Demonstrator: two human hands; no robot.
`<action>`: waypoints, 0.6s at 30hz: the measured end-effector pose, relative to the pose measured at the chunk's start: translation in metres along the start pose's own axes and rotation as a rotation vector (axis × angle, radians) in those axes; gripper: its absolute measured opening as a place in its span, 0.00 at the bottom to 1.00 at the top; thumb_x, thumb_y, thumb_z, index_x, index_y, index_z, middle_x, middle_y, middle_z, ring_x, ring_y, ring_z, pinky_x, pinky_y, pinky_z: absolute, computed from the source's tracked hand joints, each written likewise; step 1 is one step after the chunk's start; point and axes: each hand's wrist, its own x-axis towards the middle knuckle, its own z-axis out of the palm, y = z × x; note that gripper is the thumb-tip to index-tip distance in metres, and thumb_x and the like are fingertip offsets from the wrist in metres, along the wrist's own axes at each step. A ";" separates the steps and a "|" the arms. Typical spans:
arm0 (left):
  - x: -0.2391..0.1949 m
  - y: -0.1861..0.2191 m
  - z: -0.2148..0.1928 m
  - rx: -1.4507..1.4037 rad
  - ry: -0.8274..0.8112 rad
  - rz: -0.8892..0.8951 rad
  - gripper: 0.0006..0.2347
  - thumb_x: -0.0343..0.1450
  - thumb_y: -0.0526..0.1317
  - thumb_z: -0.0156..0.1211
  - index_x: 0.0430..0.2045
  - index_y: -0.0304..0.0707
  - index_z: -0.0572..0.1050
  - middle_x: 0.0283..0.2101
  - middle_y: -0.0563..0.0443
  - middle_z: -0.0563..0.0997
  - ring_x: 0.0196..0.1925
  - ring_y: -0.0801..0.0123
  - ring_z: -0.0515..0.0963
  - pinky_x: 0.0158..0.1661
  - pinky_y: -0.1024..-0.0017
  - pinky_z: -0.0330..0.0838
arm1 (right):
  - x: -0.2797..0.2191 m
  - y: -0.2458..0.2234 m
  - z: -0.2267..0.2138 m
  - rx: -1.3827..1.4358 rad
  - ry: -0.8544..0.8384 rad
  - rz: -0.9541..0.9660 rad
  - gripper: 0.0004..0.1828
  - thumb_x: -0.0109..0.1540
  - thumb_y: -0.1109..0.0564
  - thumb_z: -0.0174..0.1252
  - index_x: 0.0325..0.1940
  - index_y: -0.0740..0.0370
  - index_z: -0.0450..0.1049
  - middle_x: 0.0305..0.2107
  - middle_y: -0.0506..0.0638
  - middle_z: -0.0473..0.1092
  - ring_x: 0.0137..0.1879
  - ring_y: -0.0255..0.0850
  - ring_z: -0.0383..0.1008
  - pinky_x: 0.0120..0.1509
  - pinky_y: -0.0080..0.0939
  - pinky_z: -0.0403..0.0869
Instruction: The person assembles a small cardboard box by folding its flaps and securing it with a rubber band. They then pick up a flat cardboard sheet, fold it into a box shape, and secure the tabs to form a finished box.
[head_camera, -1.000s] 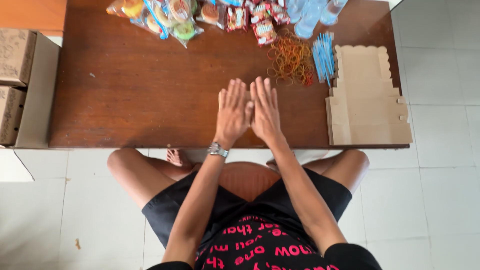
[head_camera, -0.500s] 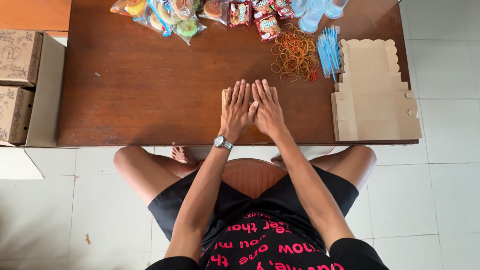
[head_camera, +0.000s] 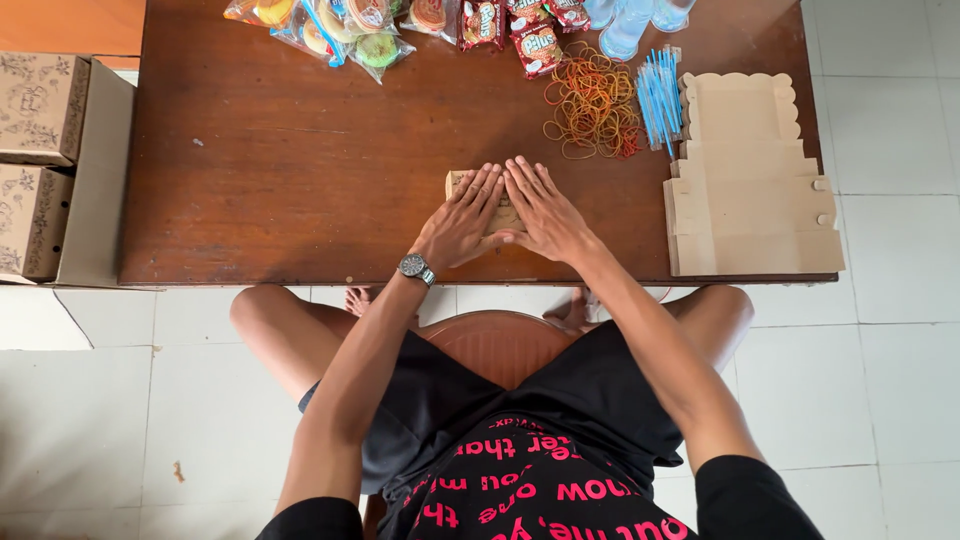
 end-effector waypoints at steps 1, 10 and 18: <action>-0.001 -0.003 0.001 0.001 -0.002 0.003 0.40 0.75 0.68 0.38 0.67 0.22 0.59 0.72 0.30 0.60 0.77 0.47 0.54 0.74 0.56 0.41 | 0.001 -0.001 0.000 0.001 0.002 0.002 0.55 0.64 0.24 0.43 0.74 0.76 0.53 0.74 0.70 0.46 0.82 0.59 0.39 0.83 0.59 0.42; -0.003 -0.014 0.002 0.056 -0.058 0.124 0.42 0.74 0.68 0.35 0.68 0.21 0.56 0.73 0.29 0.58 0.77 0.46 0.53 0.74 0.55 0.42 | 0.000 0.001 -0.007 -0.077 0.041 -0.067 0.53 0.65 0.25 0.44 0.72 0.78 0.56 0.73 0.71 0.49 0.81 0.61 0.42 0.82 0.58 0.45; -0.010 -0.021 -0.001 0.045 -0.123 0.159 0.34 0.78 0.59 0.36 0.70 0.24 0.54 0.73 0.30 0.57 0.77 0.48 0.52 0.75 0.56 0.42 | -0.002 0.007 -0.009 -0.091 -0.126 -0.057 0.50 0.67 0.27 0.40 0.76 0.73 0.52 0.74 0.68 0.48 0.82 0.55 0.40 0.83 0.57 0.42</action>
